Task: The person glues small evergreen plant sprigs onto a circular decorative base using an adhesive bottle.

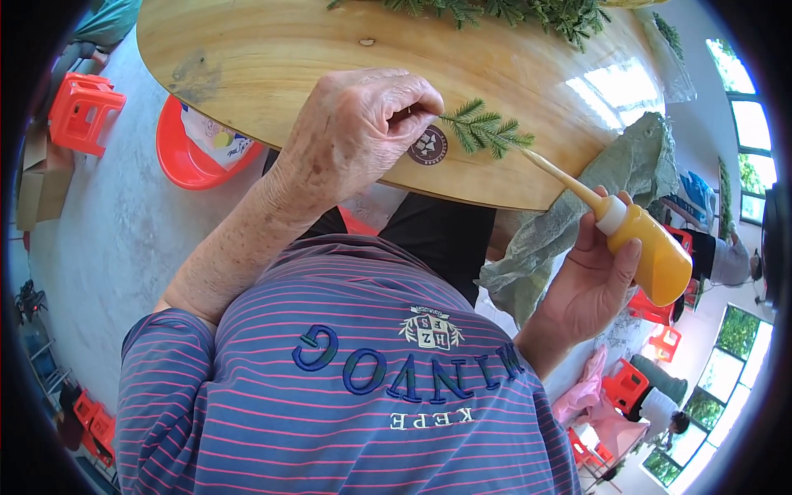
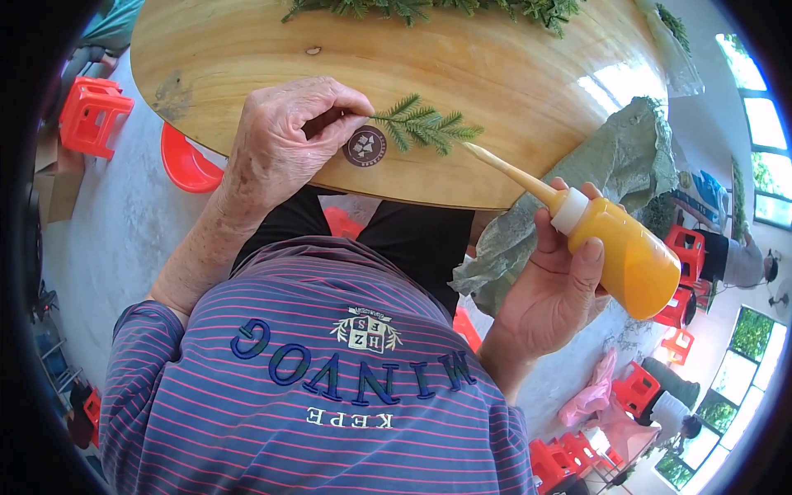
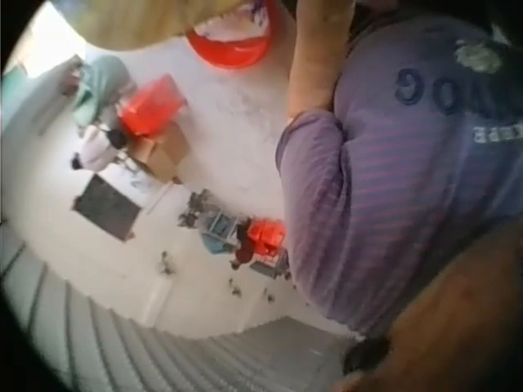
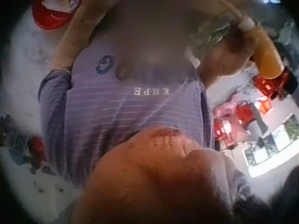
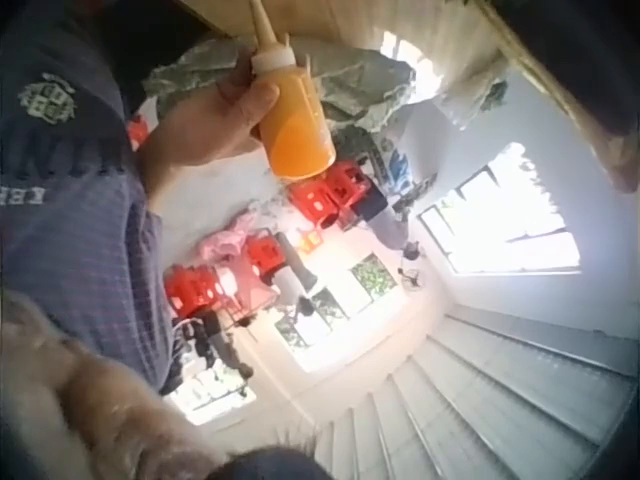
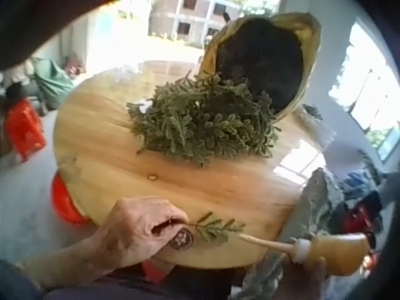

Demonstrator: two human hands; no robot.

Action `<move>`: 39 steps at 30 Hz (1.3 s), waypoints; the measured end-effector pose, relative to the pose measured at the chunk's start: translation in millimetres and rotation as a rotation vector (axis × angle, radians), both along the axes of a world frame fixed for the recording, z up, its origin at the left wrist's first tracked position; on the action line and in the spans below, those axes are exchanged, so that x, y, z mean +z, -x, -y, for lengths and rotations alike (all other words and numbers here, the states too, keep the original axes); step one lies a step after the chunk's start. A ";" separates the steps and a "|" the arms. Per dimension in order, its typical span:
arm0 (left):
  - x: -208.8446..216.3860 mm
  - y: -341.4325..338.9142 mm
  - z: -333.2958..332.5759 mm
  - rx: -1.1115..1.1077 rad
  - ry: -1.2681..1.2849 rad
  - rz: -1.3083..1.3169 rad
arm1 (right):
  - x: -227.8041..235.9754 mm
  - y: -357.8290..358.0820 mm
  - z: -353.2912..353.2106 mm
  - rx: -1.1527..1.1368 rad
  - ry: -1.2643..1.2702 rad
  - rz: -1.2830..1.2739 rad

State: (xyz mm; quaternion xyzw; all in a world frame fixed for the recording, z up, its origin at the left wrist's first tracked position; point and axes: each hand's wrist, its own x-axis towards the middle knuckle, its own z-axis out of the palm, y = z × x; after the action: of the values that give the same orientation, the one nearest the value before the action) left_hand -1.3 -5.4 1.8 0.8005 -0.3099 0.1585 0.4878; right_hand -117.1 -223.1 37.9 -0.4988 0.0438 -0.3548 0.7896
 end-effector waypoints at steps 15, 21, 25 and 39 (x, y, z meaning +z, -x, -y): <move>-3.3 4.2 5.7 0.012 -0.015 0.026 | -7.0 8.8 13.3 0.021 0.020 0.006; 5.0 0.7 10.7 0.000 -0.006 0.051 | 3.8 9.4 15.9 0.007 0.026 0.009; 5.4 1.1 10.3 -0.008 -0.004 0.047 | 4.6 11.1 15.2 0.003 0.042 0.007; 22.9 12.6 15.9 -0.007 -0.010 0.039 | 20.9 27.1 40.1 0.086 -0.216 0.067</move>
State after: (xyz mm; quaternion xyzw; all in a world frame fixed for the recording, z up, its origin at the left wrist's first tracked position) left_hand -13.8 -21.3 24.7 0.7987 -0.3232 0.1707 0.4780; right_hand -144.1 -263.2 58.8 -0.4002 0.0336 -0.3303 0.8542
